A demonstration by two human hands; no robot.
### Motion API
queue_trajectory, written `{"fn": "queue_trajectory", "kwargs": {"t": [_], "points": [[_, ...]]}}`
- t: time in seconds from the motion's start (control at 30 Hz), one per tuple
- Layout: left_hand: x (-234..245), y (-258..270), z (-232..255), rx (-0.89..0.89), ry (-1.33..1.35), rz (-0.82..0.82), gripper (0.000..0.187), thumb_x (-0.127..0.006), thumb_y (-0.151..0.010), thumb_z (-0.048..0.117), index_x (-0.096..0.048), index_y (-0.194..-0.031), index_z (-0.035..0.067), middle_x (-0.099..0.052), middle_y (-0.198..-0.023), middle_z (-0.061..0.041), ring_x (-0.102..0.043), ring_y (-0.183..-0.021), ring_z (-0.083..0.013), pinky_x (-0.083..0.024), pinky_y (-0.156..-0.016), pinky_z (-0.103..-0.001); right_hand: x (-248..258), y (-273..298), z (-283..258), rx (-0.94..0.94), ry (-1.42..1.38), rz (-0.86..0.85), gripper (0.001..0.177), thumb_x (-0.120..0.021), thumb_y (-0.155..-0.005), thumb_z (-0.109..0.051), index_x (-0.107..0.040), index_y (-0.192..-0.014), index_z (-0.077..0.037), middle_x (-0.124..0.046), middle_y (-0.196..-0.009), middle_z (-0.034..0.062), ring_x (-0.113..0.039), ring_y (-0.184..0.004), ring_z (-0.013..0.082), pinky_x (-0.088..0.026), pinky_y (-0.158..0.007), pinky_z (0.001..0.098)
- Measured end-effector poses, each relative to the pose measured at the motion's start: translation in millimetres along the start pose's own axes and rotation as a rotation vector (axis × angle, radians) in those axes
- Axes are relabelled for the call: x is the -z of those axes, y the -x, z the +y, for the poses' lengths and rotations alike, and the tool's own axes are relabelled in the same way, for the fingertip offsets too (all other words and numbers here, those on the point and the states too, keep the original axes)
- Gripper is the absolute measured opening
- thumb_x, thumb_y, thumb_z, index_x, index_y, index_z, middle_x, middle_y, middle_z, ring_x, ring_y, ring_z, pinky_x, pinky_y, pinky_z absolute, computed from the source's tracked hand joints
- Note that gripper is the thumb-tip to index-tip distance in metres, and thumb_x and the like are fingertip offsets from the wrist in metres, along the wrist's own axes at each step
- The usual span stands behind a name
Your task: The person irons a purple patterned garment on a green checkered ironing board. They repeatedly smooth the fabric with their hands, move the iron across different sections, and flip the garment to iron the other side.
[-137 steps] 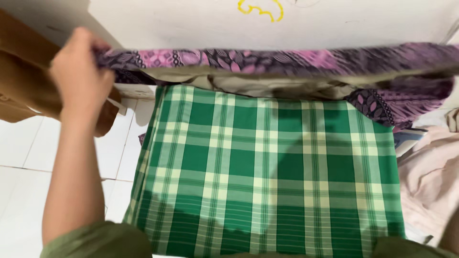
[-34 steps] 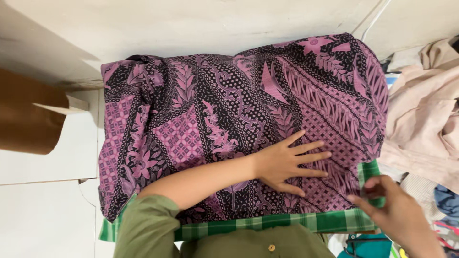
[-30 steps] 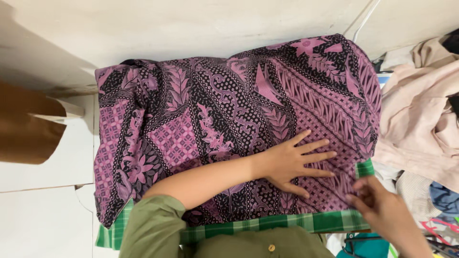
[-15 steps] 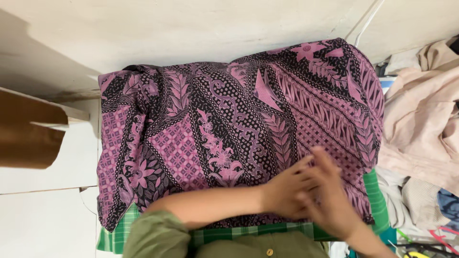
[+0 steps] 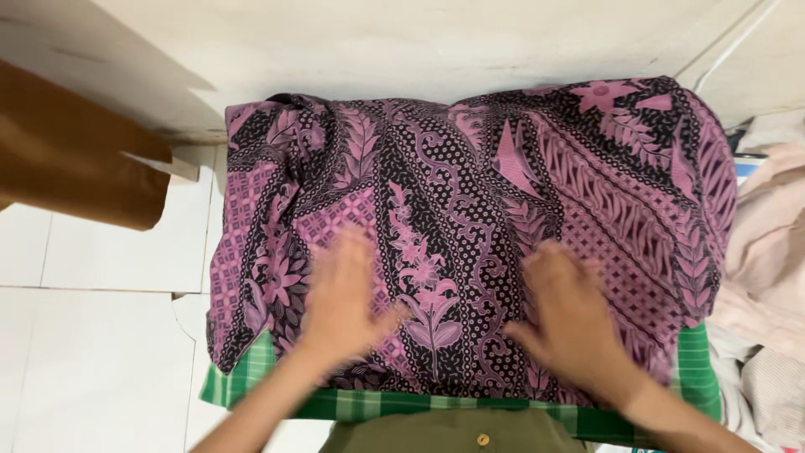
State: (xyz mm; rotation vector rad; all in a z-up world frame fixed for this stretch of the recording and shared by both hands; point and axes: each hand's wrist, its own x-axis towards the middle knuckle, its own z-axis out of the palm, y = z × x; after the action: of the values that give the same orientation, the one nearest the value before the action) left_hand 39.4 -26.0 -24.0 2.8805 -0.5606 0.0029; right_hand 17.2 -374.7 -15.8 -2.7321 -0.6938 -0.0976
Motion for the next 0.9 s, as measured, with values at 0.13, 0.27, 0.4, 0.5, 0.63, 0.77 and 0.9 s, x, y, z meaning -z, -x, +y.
{"fn": "queue_trajectory", "kwargs": {"t": [0.13,0.27,0.4,0.5,0.63,0.77,0.9], "points": [[-4.3,29.4,67.7,-0.291,0.241,-0.178,0.115,-0.056,-0.085,0.074,-0.023,-0.153,-0.012,-0.019,-0.165,-0.029,-0.015,-0.155,-0.0412,-0.009,-0.121,-0.06,-7.7,-5.2,-41.6,0.501,-0.226,-0.226,0.083,-0.061,-0.095,-0.054,-0.037,-0.154,-0.001,-0.032,-0.162,0.0247,-0.025,-0.153,0.0381,-0.015,-0.121,0.0609],[10.8,44.9,28.3,-0.678,0.242,0.005,0.073,-0.065,-0.085,0.053,-0.05,-0.147,0.019,-0.04,-0.159,-0.016,-0.036,-0.147,-0.0361,-0.023,-0.118,-0.058,9.5,-4.2,-22.7,0.755,-0.2,-0.291,0.077,-0.063,-0.081,-0.043,-0.045,-0.151,-0.014,-0.036,-0.158,0.0202,-0.031,-0.147,0.0339,-0.018,-0.114,0.0636],[16.8,64.2,-8.7,-0.906,0.135,0.103,0.041,-0.065,-0.095,0.023,-0.066,-0.134,0.01,-0.059,-0.138,-0.004,-0.056,-0.126,-0.0199,-0.047,-0.106,-0.039,13.4,19.4,-2.3,0.836,-0.193,-0.12,0.058,-0.061,-0.087,-0.024,-0.059,-0.143,-0.009,-0.054,-0.136,0.0109,-0.051,-0.128,0.028,-0.037,-0.11,0.0546],[16.7,74.8,-11.3,-0.927,0.135,0.132,0.035,-0.064,-0.091,0.02,-0.071,-0.122,0.004,-0.062,-0.12,-0.003,-0.06,-0.106,-0.0174,-0.049,-0.086,-0.031,7.2,39.4,-3.9,0.836,-0.177,-0.08,0.047,-0.06,-0.089,-0.021,-0.065,-0.131,-0.001,-0.061,-0.114,0.0087,-0.059,-0.107,0.025,-0.047,-0.096,0.0463],[21.4,71.4,-9.2,-0.891,0.217,0.015,0.027,-0.065,-0.086,0.019,-0.069,-0.109,0.005,-0.062,-0.109,-0.004,-0.06,-0.093,-0.0178,-0.048,-0.078,-0.031,9.8,41.6,-7.3,0.695,-0.351,-0.23,0.038,-0.063,-0.09,-0.019,-0.068,-0.121,0.003,-0.061,-0.093,0.007,-0.062,-0.086,0.0238,-0.05,-0.075,0.0388],[37.7,56.7,-5.0,-0.823,0.333,-0.122,0.015,-0.066,-0.086,0.018,-0.067,-0.098,0.01,-0.059,-0.093,-0.003,-0.061,-0.089,-0.0187,-0.049,-0.075,-0.034,31.3,24.4,-6.4,0.544,-0.526,-0.404,0.018,-0.07,-0.089,-0.02,-0.069,-0.103,-0.008,-0.064,-0.091,0.0043,-0.066,-0.084,0.0233,-0.054,-0.074,0.0384],[54.9,-7.6,-27.5,-0.695,0.202,0.058,0.017,-0.07,-0.081,0.02,-0.068,-0.094,0.009,-0.063,-0.088,-0.006,-0.063,-0.084,-0.0263,-0.055,-0.073,-0.042,65.2,-24.1,35.3,0.077,-0.547,-0.473,0.044,-0.069,-0.077,-0.006,-0.072,-0.12,-0.014,-0.071,-0.104,0.0009,-0.073,-0.079,0.02,-0.06,-0.066,0.0324]]}}
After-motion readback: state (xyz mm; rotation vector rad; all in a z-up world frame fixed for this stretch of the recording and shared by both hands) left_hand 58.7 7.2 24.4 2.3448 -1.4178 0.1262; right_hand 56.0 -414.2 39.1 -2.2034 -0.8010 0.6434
